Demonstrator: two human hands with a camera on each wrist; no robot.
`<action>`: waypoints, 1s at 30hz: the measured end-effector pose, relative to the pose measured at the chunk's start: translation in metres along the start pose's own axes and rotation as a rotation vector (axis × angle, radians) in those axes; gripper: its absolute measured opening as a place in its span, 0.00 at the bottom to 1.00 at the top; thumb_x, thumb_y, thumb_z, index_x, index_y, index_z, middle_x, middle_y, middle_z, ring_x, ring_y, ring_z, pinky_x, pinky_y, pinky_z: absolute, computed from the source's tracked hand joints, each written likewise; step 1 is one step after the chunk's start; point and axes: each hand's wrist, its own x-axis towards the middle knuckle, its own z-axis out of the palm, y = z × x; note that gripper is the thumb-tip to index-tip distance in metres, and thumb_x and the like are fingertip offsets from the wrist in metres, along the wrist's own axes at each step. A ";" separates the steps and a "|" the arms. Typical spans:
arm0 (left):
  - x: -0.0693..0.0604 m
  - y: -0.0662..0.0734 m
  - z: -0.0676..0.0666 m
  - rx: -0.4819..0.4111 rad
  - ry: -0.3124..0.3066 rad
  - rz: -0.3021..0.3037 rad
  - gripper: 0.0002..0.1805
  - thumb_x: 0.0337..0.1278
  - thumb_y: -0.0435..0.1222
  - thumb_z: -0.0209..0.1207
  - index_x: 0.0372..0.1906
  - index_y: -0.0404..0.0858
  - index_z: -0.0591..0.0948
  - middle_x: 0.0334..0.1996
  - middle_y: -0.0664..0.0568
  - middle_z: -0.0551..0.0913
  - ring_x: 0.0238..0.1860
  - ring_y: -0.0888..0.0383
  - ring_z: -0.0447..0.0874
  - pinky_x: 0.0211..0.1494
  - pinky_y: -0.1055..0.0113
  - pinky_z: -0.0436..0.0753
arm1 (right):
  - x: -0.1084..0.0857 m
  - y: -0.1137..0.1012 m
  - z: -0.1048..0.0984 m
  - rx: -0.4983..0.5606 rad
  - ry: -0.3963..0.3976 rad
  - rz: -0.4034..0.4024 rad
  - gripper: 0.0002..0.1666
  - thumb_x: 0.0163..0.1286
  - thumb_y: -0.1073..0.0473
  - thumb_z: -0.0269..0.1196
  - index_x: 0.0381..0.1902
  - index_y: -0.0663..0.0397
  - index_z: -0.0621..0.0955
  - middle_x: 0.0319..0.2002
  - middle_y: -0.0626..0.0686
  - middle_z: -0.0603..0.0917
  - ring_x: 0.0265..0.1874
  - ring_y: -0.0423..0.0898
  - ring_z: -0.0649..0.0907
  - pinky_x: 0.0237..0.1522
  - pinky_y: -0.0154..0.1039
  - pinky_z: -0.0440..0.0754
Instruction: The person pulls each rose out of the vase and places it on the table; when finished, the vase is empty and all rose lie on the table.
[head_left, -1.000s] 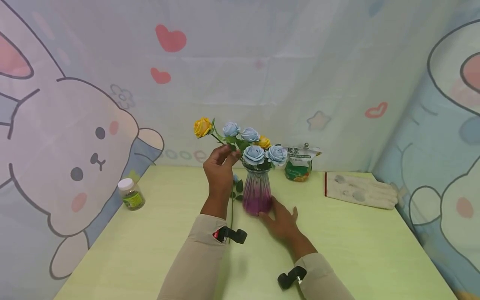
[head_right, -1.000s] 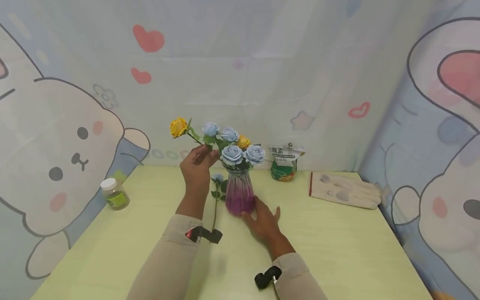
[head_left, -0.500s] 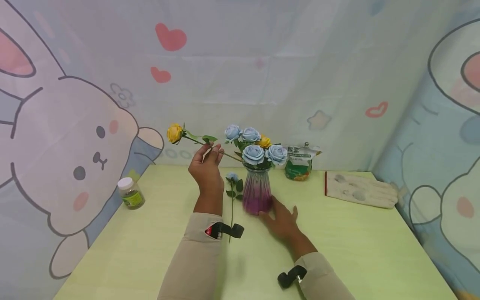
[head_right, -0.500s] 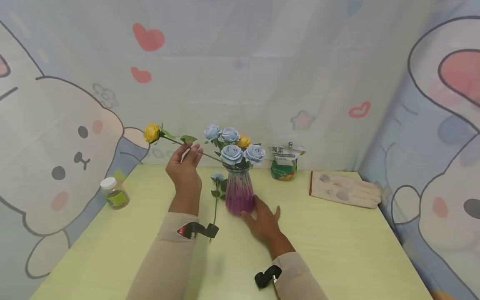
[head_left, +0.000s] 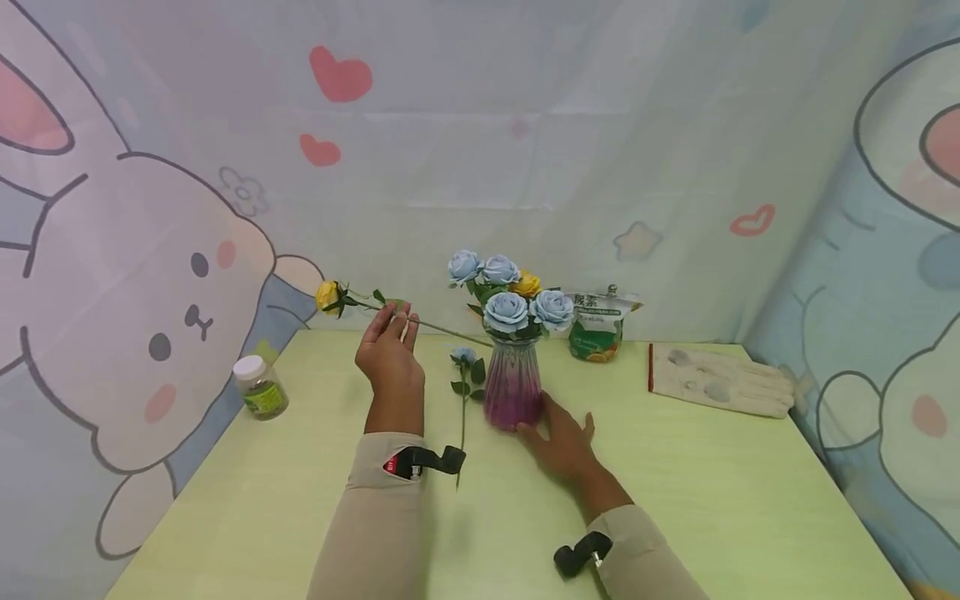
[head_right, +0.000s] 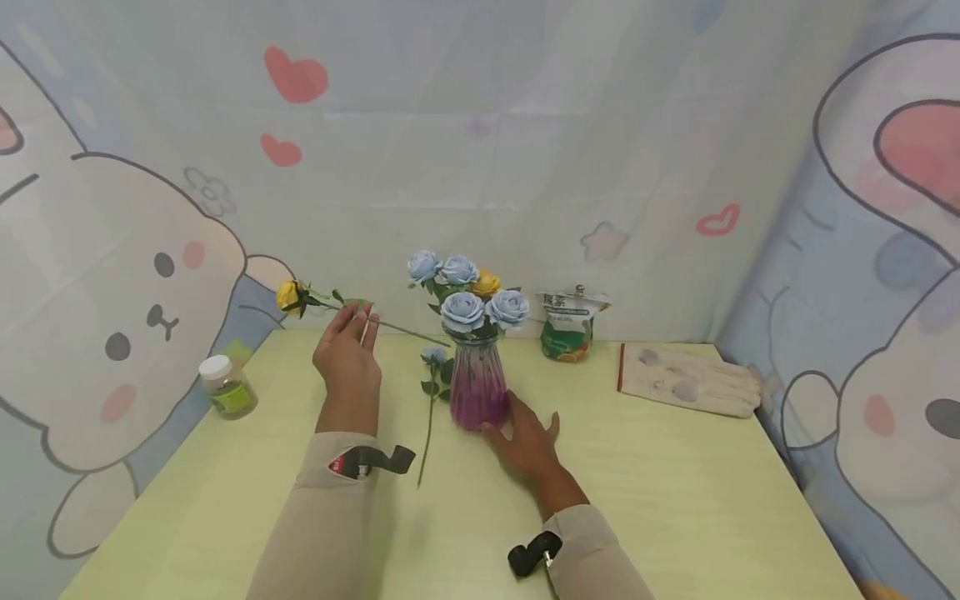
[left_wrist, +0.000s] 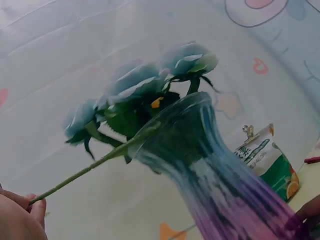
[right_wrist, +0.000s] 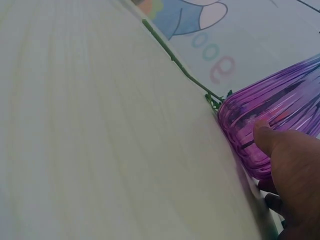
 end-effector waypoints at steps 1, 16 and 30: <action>0.001 0.001 -0.004 0.008 0.006 -0.019 0.17 0.76 0.23 0.62 0.65 0.31 0.83 0.65 0.43 0.81 0.68 0.48 0.88 0.66 0.64 0.89 | -0.001 0.000 0.000 -0.001 -0.001 0.001 0.53 0.82 0.29 0.58 0.88 0.55 0.60 0.85 0.57 0.67 0.84 0.62 0.69 0.81 0.80 0.31; 0.009 -0.008 -0.055 0.601 -0.229 -0.252 0.21 0.76 0.21 0.61 0.69 0.28 0.82 0.73 0.40 0.78 0.68 0.45 0.86 0.60 0.67 0.91 | -0.004 0.001 0.003 -0.012 0.009 -0.002 0.52 0.82 0.31 0.59 0.88 0.57 0.61 0.85 0.58 0.68 0.83 0.63 0.70 0.81 0.81 0.33; 0.025 -0.030 -0.091 0.962 -0.327 -0.215 0.18 0.72 0.20 0.63 0.63 0.24 0.85 0.68 0.30 0.81 0.64 0.34 0.88 0.51 0.68 0.93 | 0.000 -0.002 0.000 -0.011 0.013 -0.007 0.52 0.82 0.31 0.60 0.88 0.57 0.61 0.84 0.59 0.68 0.84 0.62 0.69 0.80 0.82 0.34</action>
